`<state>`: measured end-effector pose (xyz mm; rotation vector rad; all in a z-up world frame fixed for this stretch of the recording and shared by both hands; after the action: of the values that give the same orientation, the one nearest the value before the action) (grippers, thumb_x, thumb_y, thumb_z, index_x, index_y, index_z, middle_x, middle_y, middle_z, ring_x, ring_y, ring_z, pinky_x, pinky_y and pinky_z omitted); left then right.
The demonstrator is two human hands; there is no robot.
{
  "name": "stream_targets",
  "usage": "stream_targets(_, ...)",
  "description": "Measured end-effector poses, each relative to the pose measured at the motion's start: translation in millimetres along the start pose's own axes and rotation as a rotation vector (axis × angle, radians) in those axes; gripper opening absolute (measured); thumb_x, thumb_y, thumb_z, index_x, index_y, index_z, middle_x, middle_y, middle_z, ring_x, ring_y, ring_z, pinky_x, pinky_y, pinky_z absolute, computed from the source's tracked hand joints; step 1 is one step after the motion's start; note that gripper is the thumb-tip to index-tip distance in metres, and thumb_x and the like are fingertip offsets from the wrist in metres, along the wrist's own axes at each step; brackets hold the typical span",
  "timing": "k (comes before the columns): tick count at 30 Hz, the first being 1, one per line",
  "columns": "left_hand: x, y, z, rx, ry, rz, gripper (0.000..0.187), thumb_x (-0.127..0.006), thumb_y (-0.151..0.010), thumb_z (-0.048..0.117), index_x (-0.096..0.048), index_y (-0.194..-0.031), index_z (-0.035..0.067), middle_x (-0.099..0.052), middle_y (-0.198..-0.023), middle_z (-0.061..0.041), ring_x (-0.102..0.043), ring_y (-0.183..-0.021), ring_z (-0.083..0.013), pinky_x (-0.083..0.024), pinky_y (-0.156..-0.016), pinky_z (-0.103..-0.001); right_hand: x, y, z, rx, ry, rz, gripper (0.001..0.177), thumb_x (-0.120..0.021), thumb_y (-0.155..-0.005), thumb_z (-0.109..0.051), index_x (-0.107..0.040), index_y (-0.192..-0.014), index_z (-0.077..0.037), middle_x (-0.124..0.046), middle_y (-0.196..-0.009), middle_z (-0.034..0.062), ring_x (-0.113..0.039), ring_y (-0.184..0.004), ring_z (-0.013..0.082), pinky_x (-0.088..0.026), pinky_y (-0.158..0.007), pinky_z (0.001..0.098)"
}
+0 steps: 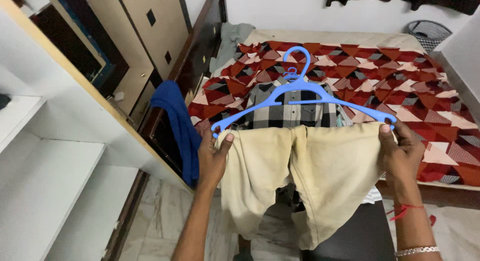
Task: The person removes beige trousers from a wardrobe, places them on a bed, and then folds several garments including a checkered shirt, a black t-shirt, and grey jeans. The person uses blue hangers to hold the trousers and shirts while arranging them on the bed.
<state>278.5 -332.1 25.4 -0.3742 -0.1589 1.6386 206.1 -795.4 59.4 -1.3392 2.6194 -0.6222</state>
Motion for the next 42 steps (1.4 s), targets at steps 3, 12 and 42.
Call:
stream_targets(3,-15.3,-22.3,-7.7,-0.088,-0.005,-0.04,0.047,-0.072,-0.098,0.02,-0.053,-0.134,-0.003,-0.066,-0.124,-0.013,-0.062,-0.112,-0.0151,-0.049,-0.094,-0.028,0.2,-12.5,14.2,-0.033,0.003,0.009,0.035,-0.072,-0.107,-0.023,-0.068,-0.131,0.003,-0.069,-0.107,0.0018,-0.058,-0.094,0.0066,-0.048,-0.085,0.0205)
stream_targets(12,-44.3,-93.7,-48.4,-0.031,-0.031,-0.167,0.046,-0.07,-0.098,0.033,-0.054,-0.128,0.0,-0.068,-0.112,-0.009,-0.063,-0.101,-0.0136,-0.051,-0.09,-0.029,-14.2,-41.3,23.2,0.039,0.19,0.054,0.034,-0.07,-0.108,-0.02,-0.067,-0.131,0.004,-0.068,-0.11,-0.0006,-0.055,-0.097,0.0049,-0.047,-0.087,0.021)
stream_targets(42,-123.8,-226.8,-305.9,0.293,-0.642,-0.133,0.062,-0.072,-0.09,0.047,-0.057,-0.121,-0.004,-0.071,-0.103,-0.026,-0.069,-0.099,-0.0382,-0.051,-0.085,-0.045,-73.0,-239.2,276.1,-0.295,0.083,-0.194,0.02,-0.07,-0.102,-0.022,-0.062,-0.114,-0.007,-0.057,-0.086,-0.0051,-0.044,-0.069,0.0033,-0.035,-0.057,0.0212)
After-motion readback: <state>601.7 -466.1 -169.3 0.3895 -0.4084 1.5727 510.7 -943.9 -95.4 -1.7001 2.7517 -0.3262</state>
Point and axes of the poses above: each hand's wrist, its own y-axis away from the middle knuckle, its own x-axis out of the back of the hand, z = x × y, the point moved 9 cm from there along -y, towards the middle knuckle
